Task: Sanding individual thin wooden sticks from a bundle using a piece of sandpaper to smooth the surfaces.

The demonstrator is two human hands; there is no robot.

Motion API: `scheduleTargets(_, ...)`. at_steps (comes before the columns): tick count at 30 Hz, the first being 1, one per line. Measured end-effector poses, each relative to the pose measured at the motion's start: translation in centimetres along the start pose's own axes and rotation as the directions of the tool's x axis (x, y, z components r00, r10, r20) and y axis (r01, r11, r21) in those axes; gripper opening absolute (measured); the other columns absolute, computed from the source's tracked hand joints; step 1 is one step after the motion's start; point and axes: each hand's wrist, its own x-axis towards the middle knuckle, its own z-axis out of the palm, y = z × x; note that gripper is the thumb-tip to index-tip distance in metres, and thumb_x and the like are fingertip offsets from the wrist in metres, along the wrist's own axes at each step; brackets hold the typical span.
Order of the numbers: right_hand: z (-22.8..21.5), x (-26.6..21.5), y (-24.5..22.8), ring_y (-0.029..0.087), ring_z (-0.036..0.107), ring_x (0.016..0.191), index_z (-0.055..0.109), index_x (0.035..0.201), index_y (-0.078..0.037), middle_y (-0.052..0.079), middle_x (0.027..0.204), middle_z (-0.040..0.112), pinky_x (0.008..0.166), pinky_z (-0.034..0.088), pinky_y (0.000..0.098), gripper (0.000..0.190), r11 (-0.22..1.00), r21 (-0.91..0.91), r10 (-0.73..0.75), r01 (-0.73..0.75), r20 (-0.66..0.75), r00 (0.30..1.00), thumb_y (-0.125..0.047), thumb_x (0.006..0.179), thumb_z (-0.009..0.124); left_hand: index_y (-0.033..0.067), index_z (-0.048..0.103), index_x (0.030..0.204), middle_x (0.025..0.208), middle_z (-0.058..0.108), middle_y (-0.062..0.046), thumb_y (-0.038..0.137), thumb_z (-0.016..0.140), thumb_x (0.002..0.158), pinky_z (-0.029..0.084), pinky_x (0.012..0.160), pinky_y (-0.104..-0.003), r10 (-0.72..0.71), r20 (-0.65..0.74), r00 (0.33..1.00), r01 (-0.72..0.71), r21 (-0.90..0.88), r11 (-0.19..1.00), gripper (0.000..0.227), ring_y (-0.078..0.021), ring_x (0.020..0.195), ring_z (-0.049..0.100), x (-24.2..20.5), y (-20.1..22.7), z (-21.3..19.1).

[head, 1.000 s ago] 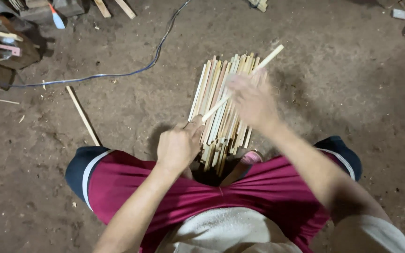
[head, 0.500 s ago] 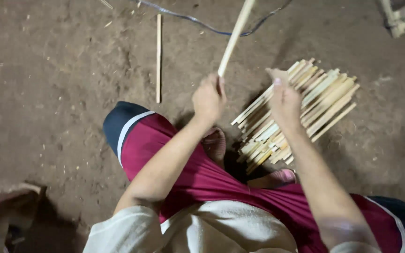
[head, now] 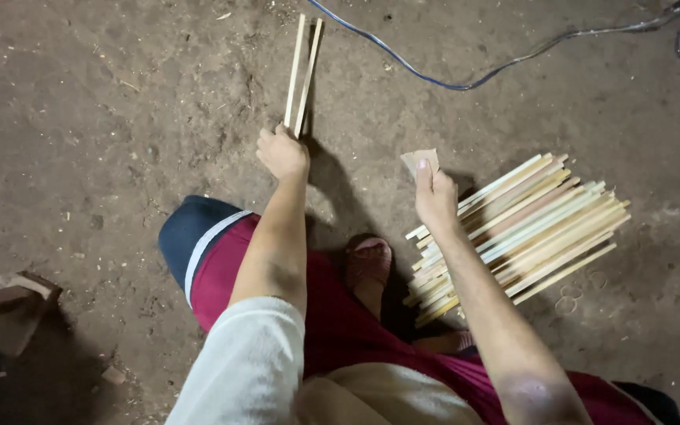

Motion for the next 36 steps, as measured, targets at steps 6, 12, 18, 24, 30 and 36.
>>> scheduleTargets(6, 1.3, 0.9, 0.0, 0.041, 0.063, 0.117, 0.075, 0.11, -0.001, 0.023, 0.107, 0.074, 0.102, 0.047, 0.0569, 0.063, 0.996, 0.033, 0.08, -0.081, 0.05, 0.996, -0.057, 0.102, 0.047, 0.0213, 0.071, 0.11, 0.113, 0.057, -0.005, 0.025, 0.053, 0.099, 0.042, 0.098, -0.044, -0.063, 0.038, 0.997, 0.058, 0.115, 0.992, 0.021, -0.0286, 0.111, 0.055, 2.1, -1.2, 3.6)
scheduleTargets(12, 0.2, 0.0, 0.5, 0.039, 0.062, 0.12, 0.075, 0.111, 0.0, 0.022, 0.111, 0.073, 0.102, 0.048, 0.0565, 0.061, 0.987, 0.101, 0.122, -0.126, 0.047, 0.991, -0.053, 0.104, 0.046, 0.0189, 0.068, 0.115, 0.12, 0.065, -0.008, 0.035, 0.065, 0.097, 0.039, 0.102, -0.048, -0.119, 0.148, 0.982, 0.098, 0.14, 0.985, 0.024, -0.0296, 0.118, 0.057, 2.8, -0.8, 6.3)
scheduleTargets(18, -4.6, -1.2, 3.8, 0.035, 0.067, 0.116, 0.075, 0.112, -0.001, 0.021, 0.108, 0.075, 0.099, 0.05, 0.0527, 0.06, 0.953, 0.193, 0.241, -0.232, -0.024, 0.97, -0.051, 0.106, 0.045, 0.0078, 0.057, 0.122, 0.116, 0.059, -0.01, 0.026, 0.063, 0.096, 0.047, 0.095, -0.044, 0.232, 0.183, 0.955, -0.257, 0.127, 0.958, 0.033, -0.0306, 0.115, 0.056, -4.4, 8.5, 3.6)
scheduleTargets(24, -8.9, -2.4, 9.2, 0.034, 0.069, 0.1, 0.076, 0.103, 0.004, 0.025, 0.097, 0.074, 0.09, 0.05, 0.0544, 0.051, 0.893, 0.402, 0.299, -0.201, -0.2, 0.933, -0.041, 0.107, 0.05, 0.0059, 0.07, 0.114, 0.111, 0.075, -0.015, 0.013, 0.051, 0.098, 0.057, 0.091, -0.044, 0.483, 0.701, 0.526, -0.593, -0.106, 0.799, 0.026, -0.0322, 0.112, 0.072, -16.5, 16.1, 8.9)
scheduleTargets(30, -12.9, -4.8, 13.8, 0.025, 0.065, 0.085, 0.075, 0.087, -0.004, 0.015, 0.081, 0.071, 0.083, 0.051, 0.0458, 0.05, 0.845, 0.493, 0.403, -0.208, -0.331, 0.853, -0.043, 0.107, 0.053, 0.0087, 0.04, 0.153, 0.139, 0.063, -0.016, 0.029, 0.049, 0.087, 0.054, 0.105, -0.046, 0.399, 0.852, 0.34, -0.647, -0.096, 0.756, 0.069, -0.0323, 0.128, 0.063, -23.5, 16.5, 16.3)
scheduleTargets(36, -14.9, -6.8, 16.7, 0.019, 0.064, 0.081, 0.077, 0.088, -0.007, 0.01, 0.076, 0.069, 0.079, 0.055, 0.04, 0.044, 0.788, 0.576, 0.49, -0.217, -0.374, 0.787, -0.041, 0.107, 0.056, 0.0065, 0.043, 0.142, 0.136, 0.065, -0.016, 0.048, 0.056, 0.093, 0.051, 0.11, -0.049, 0.342, 0.857, 0.385, -0.576, -0.066, 0.814, 0.065, -0.0333, 0.129, 0.062, -25.2, 16.1, 16.9)
